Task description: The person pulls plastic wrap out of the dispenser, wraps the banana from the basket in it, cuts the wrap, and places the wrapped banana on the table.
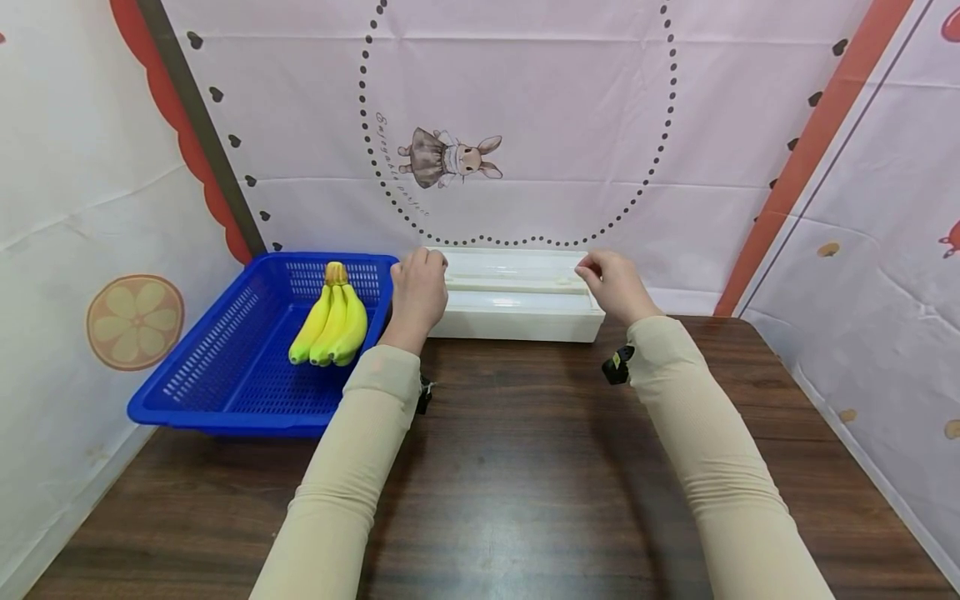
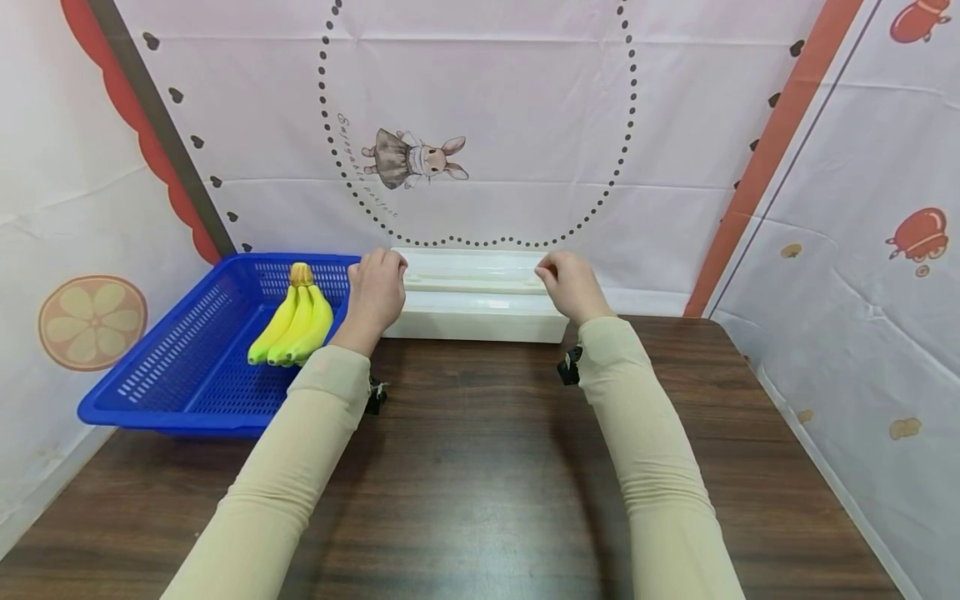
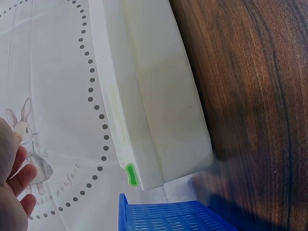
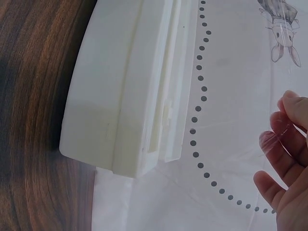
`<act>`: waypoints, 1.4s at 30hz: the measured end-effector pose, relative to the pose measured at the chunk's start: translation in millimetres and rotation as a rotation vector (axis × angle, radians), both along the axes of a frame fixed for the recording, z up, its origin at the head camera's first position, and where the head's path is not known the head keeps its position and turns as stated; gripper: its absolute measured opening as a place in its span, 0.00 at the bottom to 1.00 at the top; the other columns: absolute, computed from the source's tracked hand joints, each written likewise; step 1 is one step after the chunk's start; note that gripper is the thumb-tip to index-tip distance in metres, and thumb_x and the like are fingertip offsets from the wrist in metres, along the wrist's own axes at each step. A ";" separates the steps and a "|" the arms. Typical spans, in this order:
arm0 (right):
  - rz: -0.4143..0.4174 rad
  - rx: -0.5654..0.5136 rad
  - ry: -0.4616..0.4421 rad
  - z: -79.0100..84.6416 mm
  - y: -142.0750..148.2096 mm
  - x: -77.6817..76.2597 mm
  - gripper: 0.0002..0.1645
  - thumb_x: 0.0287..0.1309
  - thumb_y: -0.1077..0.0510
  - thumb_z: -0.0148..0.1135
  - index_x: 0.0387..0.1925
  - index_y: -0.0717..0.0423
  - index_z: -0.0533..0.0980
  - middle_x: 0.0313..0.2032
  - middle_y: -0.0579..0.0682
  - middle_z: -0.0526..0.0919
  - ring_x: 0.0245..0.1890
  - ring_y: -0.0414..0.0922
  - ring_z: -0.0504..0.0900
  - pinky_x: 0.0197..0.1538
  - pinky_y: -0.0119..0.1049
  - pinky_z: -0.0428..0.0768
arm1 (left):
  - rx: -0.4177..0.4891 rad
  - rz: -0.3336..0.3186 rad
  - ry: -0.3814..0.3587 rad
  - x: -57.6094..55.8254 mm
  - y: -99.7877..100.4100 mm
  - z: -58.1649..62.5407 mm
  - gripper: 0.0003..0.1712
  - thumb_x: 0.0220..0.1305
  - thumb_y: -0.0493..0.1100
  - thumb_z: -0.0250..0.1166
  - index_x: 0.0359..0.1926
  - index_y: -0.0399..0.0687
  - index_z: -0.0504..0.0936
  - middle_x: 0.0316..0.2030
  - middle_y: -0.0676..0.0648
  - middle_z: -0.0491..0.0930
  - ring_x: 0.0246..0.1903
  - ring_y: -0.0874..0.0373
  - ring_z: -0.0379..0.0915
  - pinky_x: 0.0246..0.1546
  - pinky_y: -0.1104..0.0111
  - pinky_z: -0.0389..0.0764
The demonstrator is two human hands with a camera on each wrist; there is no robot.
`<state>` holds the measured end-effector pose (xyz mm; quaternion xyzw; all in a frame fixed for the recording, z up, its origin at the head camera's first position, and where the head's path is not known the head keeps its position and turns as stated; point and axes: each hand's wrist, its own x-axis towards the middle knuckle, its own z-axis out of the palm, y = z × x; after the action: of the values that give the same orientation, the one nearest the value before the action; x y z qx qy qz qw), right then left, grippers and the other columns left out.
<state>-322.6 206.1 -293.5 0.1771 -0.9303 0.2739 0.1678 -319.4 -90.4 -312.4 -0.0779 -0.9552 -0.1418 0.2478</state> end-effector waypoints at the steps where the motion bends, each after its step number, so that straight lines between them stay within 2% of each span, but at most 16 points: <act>1: -0.001 -0.001 0.001 0.0 0.1 0.0 0.13 0.67 0.59 0.51 0.40 0.65 0.77 0.37 0.61 0.79 0.38 0.53 0.74 0.45 0.48 0.71 | 0.000 -0.001 0.002 0.4 0.1 0.3 0.11 0.73 0.41 0.46 0.46 0.43 0.74 0.41 0.44 0.72 0.43 0.49 0.67 0.49 0.57 0.65; 13: -0.004 -0.006 -0.002 0.9 1.3 0.6 0.14 0.68 0.58 0.50 0.41 0.65 0.77 0.40 0.62 0.78 0.41 0.55 0.75 0.48 0.50 0.72 | 0.011 0.001 0.035 3.4 1.4 1.3 0.12 0.73 0.41 0.45 0.46 0.43 0.75 0.42 0.44 0.73 0.44 0.48 0.67 0.49 0.56 0.65; 28: -0.012 -0.012 -0.007 1.7 1.2 3.3 0.15 0.69 0.56 0.49 0.42 0.65 0.76 0.39 0.62 0.77 0.39 0.54 0.73 0.45 0.48 0.71 | 0.017 -0.008 0.048 4.3 1.0 1.6 0.12 0.74 0.41 0.45 0.46 0.43 0.74 0.41 0.44 0.73 0.43 0.48 0.68 0.50 0.56 0.66; 42: -0.023 -0.033 0.008 3.3 0.2 4.2 0.13 0.67 0.57 0.52 0.41 0.63 0.77 0.39 0.61 0.77 0.38 0.53 0.74 0.43 0.47 0.72 | 0.019 -0.013 0.071 3.9 1.3 1.6 0.12 0.73 0.41 0.46 0.46 0.42 0.74 0.40 0.43 0.72 0.43 0.48 0.67 0.46 0.57 0.65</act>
<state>-318.4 206.3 -290.1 0.1647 -0.9269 0.2868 0.1776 -315.5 -89.1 -310.9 -0.0866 -0.9440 -0.1495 0.2811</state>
